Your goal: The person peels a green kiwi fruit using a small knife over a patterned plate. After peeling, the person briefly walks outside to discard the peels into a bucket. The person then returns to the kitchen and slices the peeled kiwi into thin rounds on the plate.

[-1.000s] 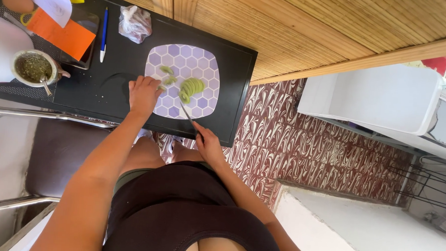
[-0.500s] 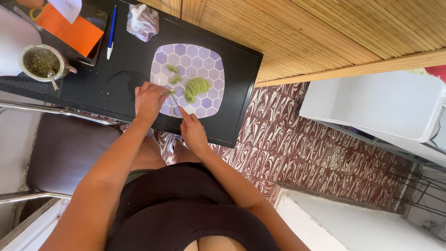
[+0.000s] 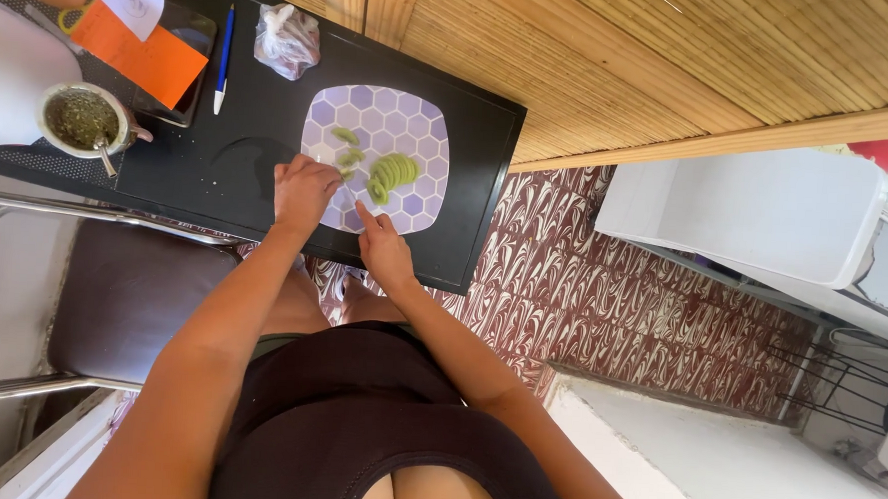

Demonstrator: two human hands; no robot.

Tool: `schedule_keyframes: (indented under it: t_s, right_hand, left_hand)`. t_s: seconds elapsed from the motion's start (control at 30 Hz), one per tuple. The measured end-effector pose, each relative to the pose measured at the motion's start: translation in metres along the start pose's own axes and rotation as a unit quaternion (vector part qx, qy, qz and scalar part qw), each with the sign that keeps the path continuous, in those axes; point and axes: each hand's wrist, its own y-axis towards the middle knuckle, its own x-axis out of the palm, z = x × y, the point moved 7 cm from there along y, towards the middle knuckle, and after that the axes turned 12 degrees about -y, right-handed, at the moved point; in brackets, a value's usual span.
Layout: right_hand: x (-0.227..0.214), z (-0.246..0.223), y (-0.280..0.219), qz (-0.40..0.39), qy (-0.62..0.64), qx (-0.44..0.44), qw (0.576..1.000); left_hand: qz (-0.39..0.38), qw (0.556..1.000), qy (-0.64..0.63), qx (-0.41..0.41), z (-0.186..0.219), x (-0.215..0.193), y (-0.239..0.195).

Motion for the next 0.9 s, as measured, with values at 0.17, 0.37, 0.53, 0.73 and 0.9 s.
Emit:
schedule_keyframes:
  t_s: [0.17, 0.37, 0.53, 0.73, 0.9]
  right_hand:
    - [-0.004, 0.003, 0.001, -0.023, 0.002, 0.007, 1.000]
    - [-0.036, 0.011, -0.030, 0.019, 0.037, 0.003, 0.999]
    - [-0.063, 0.042, -0.064, 0.110, 0.096, -0.005, 0.989]
    - [-0.080, 0.081, -0.094, 0.124, 0.166, 0.062, 0.976]
    - [-0.079, 0.071, -0.090, 0.090, 0.168, 0.053, 0.980]
  left_hand:
    - [0.022, 0.999, 0.021, 0.015, -0.013, 0.013, 0.002]
    - [0.089, 0.994, 0.055, 0.031, -0.014, 0.002, 0.020]
    - [0.116, 0.990, 0.038, 0.077, 0.026, -0.015, 0.028]
    - [-0.093, 0.984, -0.034, 0.146, 0.073, 0.022, 0.001]
    - [-0.113, 0.985, -0.011, 0.126, 0.053, 0.035, 0.000]
